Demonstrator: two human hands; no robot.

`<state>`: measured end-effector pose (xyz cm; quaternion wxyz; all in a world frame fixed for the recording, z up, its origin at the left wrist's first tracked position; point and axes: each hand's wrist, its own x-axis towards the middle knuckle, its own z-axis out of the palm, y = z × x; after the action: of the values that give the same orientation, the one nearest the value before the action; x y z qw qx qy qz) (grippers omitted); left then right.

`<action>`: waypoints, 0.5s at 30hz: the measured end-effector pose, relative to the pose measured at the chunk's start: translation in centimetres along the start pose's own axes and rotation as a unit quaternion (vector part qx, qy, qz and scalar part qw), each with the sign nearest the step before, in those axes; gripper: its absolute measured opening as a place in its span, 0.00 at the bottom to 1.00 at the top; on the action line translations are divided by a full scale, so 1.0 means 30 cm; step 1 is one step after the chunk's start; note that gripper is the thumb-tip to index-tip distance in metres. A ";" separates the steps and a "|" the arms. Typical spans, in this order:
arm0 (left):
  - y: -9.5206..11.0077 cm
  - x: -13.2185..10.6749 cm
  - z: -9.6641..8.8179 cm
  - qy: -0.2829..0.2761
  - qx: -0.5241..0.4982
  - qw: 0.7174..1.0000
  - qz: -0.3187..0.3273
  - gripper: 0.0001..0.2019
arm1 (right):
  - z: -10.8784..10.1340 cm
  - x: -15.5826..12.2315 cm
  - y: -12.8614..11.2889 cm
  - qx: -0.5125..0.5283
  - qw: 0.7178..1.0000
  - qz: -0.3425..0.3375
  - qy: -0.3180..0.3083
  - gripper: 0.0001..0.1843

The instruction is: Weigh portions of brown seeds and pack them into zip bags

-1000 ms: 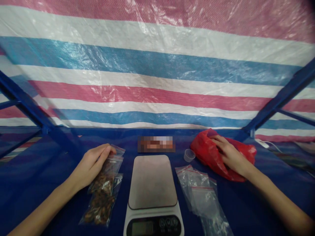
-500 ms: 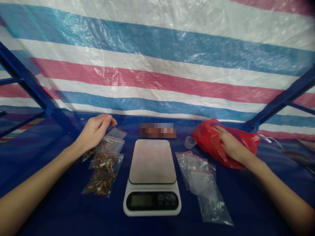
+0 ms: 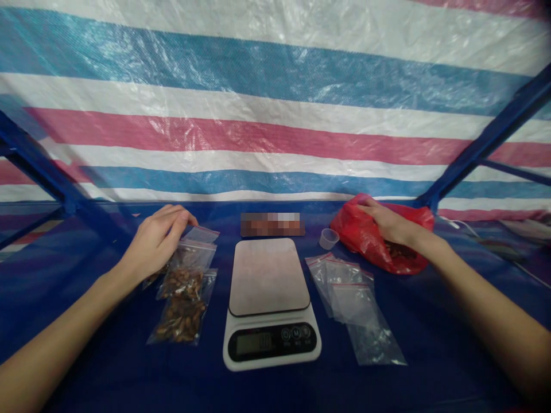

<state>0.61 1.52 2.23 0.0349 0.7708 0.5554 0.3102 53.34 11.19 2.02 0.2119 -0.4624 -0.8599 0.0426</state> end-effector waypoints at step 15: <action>-0.014 -0.019 0.015 0.000 -0.015 0.999 -0.028 0.23 | 0.024 -0.054 0.040 0.008 0.999 0.029 0.015 0.18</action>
<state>0.38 1.32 1.44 0.0550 0.7544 0.5719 0.3175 54.75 10.64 0.53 0.2269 -0.4859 -0.8426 0.0489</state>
